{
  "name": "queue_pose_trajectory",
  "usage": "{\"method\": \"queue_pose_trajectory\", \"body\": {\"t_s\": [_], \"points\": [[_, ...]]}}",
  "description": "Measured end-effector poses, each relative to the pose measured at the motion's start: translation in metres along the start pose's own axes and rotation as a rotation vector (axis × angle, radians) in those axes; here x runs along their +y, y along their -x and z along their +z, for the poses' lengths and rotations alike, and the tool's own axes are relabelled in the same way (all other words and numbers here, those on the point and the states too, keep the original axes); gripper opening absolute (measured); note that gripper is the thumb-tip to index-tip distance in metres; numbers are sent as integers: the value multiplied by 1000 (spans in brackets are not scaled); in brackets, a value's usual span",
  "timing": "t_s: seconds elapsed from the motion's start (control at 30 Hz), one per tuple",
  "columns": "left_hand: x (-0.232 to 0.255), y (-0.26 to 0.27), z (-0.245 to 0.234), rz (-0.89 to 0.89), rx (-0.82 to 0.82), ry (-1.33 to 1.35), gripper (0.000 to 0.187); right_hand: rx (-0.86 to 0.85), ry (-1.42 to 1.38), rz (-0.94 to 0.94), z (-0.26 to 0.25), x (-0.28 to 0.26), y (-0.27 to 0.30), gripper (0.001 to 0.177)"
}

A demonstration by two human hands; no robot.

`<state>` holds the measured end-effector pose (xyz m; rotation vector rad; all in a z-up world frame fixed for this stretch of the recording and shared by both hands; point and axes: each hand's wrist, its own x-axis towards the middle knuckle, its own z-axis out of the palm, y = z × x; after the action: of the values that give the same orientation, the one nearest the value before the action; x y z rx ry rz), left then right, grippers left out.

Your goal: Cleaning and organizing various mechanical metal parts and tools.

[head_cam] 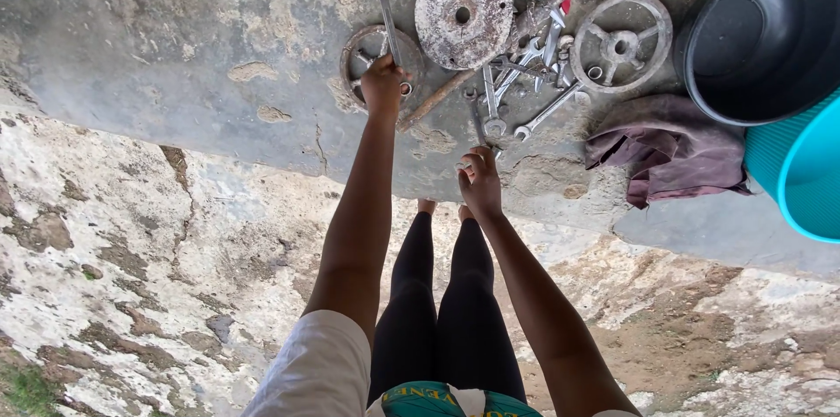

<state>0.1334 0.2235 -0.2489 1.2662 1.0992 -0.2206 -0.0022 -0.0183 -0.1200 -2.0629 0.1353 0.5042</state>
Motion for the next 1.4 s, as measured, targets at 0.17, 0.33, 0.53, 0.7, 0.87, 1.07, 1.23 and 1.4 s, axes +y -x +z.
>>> {"method": "queue_pose_trajectory", "body": {"t_s": [0.17, 0.33, 0.53, 0.7, 0.87, 1.07, 1.23, 1.4], "points": [[26, -43, -2, 135, 120, -379, 25, -32, 41, -3, 7, 19, 9, 24], [48, -74, 0, 165, 163, -389, 25, -33, 60, 14, 7, 21, 8, 23], [62, -114, -11, 181, 241, -456, 27, -42, 48, 40, 7, 24, 5, 22], [66, -148, -35, 305, 252, -615, 30, -48, 60, 50, 10, 31, 6, 24], [63, -169, -47, 407, 273, -642, 25, -48, 68, 65, 17, 37, 7, 25], [75, -155, -45, 406, 337, -669, 24, -39, 74, 67, 24, 37, 8, 24], [63, -163, -48, 407, 383, -696, 24, -23, 39, 44, 24, 28, -2, 24], [64, -153, -46, 373, 386, -611, 26, 5, 43, -14, 20, 24, -8, 24]]}}
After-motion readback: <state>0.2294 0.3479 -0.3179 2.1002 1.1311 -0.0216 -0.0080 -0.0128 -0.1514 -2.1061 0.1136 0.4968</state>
